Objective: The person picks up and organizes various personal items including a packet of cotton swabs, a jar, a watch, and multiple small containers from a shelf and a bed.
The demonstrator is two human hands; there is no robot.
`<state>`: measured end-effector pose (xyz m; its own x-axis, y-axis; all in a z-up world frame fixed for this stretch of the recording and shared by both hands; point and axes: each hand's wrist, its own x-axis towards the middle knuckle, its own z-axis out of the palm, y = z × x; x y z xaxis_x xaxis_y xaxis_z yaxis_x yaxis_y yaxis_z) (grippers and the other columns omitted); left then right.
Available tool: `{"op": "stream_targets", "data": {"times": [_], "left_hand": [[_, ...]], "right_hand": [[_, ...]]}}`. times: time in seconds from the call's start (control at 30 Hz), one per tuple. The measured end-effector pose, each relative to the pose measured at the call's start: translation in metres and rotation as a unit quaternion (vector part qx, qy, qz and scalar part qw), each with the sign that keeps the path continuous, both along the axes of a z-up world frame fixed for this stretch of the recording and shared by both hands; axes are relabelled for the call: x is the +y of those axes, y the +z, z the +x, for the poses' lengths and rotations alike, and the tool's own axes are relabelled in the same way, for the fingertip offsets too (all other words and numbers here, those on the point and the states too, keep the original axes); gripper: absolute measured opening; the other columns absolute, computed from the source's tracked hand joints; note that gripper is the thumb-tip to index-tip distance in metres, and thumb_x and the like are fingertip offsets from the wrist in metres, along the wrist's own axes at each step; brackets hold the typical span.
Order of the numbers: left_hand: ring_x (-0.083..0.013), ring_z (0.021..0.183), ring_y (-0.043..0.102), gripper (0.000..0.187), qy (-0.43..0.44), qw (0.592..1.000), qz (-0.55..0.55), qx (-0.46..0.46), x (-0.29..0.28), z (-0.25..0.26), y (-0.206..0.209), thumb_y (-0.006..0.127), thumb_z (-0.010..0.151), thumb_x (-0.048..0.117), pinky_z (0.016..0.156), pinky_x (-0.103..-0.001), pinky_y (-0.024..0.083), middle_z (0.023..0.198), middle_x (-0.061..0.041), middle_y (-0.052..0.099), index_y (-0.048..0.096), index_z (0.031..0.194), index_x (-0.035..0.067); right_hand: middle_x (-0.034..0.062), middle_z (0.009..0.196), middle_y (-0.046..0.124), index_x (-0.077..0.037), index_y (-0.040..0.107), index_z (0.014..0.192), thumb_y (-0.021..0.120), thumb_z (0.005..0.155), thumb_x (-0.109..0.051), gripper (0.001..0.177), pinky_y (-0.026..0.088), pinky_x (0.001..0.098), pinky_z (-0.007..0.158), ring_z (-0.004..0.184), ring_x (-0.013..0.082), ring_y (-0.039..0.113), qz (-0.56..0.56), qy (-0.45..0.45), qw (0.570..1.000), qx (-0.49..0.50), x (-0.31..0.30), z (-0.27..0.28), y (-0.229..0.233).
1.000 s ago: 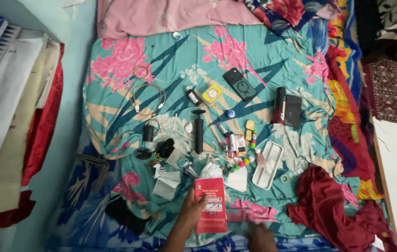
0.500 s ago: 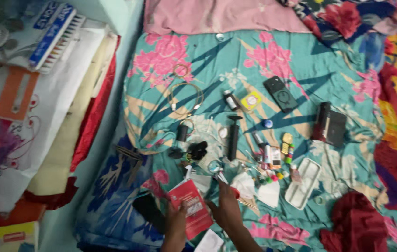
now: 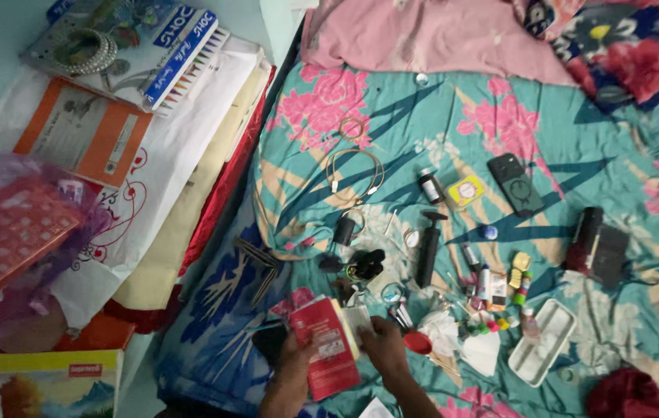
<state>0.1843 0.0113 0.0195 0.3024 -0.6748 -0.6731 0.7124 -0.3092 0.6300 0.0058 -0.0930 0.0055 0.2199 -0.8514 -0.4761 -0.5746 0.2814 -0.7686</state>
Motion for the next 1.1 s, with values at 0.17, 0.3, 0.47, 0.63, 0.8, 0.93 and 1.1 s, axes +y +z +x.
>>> {"op": "stream_targets", "data": {"times": [0.17,0.3,0.47,0.63,0.8,0.93,1.1], "left_hand": [[-0.0175,0.088,0.071,0.026,-0.070,0.997,-0.032,0.015,-0.039,-0.025,0.068,0.061,0.099,0.016,0.080,-0.037,0.059,0.100,-0.006,0.072,0.063,0.122,0.005],[-0.0193,0.088,0.072,0.027,-0.112,0.992,0.007,0.056,-0.067,-0.035,0.112,0.059,0.096,0.015,0.080,-0.039,0.060,0.100,-0.007,0.074,0.063,0.122,0.009],[-0.0176,0.091,0.069,0.027,-0.166,0.985,-0.042,-0.013,-0.087,-0.051,0.152,0.060,0.101,0.017,0.083,-0.037,0.057,0.103,-0.008,0.072,0.063,0.125,0.006],[-0.0163,0.095,0.067,0.033,-0.153,0.984,-0.040,-0.088,-0.106,-0.064,0.176,0.057,0.100,0.019,0.083,-0.038,0.057,0.109,-0.005,0.069,0.055,0.132,0.011],[-0.0185,0.098,0.070,0.033,-0.106,0.973,-0.116,-0.172,-0.120,-0.062,0.220,0.061,0.097,0.015,0.083,-0.036,0.058,0.111,-0.009,0.071,0.054,0.128,0.008],[-0.0143,0.096,0.068,0.033,-0.037,0.976,-0.061,-0.206,-0.114,-0.043,0.286,0.067,0.090,0.009,0.082,-0.036,0.059,0.112,-0.004,0.065,0.064,0.123,0.009],[-0.0181,0.084,0.069,0.026,0.053,0.961,-0.180,-0.201,-0.095,0.004,0.363,0.071,0.091,0.014,0.076,-0.038,0.058,0.098,-0.009,0.075,0.070,0.113,0.002]], "right_hand": [[0.0015,0.090,0.080,-0.003,0.076,0.108,0.069,0.087,-0.013,0.024,0.055,0.0293,0.065,0.075,0.0098,0.070,0.120,-0.119,0.955,-0.242,-0.012,-0.005,0.086],[0.0053,0.091,0.078,-0.004,0.077,0.113,0.062,0.091,-0.014,0.028,0.052,0.0299,0.067,0.077,0.0128,0.067,0.239,-0.054,0.944,-0.223,-0.027,-0.030,0.165],[0.0091,0.105,0.081,-0.003,0.075,0.113,0.072,0.083,-0.022,0.036,0.061,0.0332,0.081,0.096,0.0166,0.077,-0.102,0.217,0.965,-0.105,-0.038,-0.048,0.218],[0.0173,0.113,0.076,-0.015,0.053,0.137,0.040,0.099,-0.054,0.056,0.057,0.0377,0.084,0.095,0.0254,0.074,0.276,-0.163,0.887,-0.332,-0.044,-0.045,0.273],[0.0114,0.116,0.074,-0.003,0.062,0.135,0.061,0.097,-0.033,0.049,0.055,0.0327,0.086,0.098,0.0149,0.069,0.073,-0.036,0.952,-0.294,-0.040,-0.034,0.325],[0.0135,0.108,0.077,-0.004,0.067,0.134,0.068,0.093,-0.031,0.049,0.057,0.0337,0.081,0.091,0.0175,0.070,0.037,-0.021,0.973,-0.226,-0.051,-0.007,0.352],[0.0059,0.117,0.074,-0.009,0.059,0.142,0.065,0.095,-0.030,0.052,0.053,0.0300,0.088,0.100,0.0126,0.065,0.063,-0.013,0.952,-0.299,-0.040,0.040,0.411]]}}
